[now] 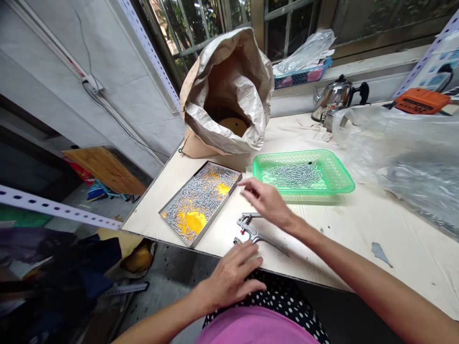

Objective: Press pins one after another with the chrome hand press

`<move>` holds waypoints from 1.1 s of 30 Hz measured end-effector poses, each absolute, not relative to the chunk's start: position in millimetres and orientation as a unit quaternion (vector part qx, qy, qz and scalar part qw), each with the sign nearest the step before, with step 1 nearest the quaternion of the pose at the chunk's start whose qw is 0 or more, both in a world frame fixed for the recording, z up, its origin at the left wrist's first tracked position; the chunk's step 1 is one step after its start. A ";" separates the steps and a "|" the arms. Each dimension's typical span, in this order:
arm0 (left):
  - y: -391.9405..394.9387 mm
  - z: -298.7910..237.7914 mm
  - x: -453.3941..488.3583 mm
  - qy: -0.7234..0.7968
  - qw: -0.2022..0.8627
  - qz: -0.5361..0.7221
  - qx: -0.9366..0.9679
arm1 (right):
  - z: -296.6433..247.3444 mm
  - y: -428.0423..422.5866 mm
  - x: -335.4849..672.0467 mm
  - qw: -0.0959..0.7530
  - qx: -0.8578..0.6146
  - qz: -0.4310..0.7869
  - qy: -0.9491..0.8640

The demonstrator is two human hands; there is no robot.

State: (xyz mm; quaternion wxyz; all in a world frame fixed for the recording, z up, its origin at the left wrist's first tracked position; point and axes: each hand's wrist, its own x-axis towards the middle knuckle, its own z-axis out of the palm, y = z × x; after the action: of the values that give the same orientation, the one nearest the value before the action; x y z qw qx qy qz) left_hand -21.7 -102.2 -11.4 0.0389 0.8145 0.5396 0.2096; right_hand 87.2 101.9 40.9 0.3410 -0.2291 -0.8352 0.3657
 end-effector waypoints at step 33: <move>-40.9 -7.8 -58.0 0.718 0.508 0.287 0.379 | -13.0 40.4 155.1 -0.051 -0.298 0.103 -0.948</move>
State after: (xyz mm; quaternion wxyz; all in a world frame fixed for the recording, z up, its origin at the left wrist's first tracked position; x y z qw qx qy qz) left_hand -58.0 -40.9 -7.8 0.5078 0.3792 0.7185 0.2866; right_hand 155.1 40.4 -13.0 -0.0512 -0.2979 -0.9477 0.1028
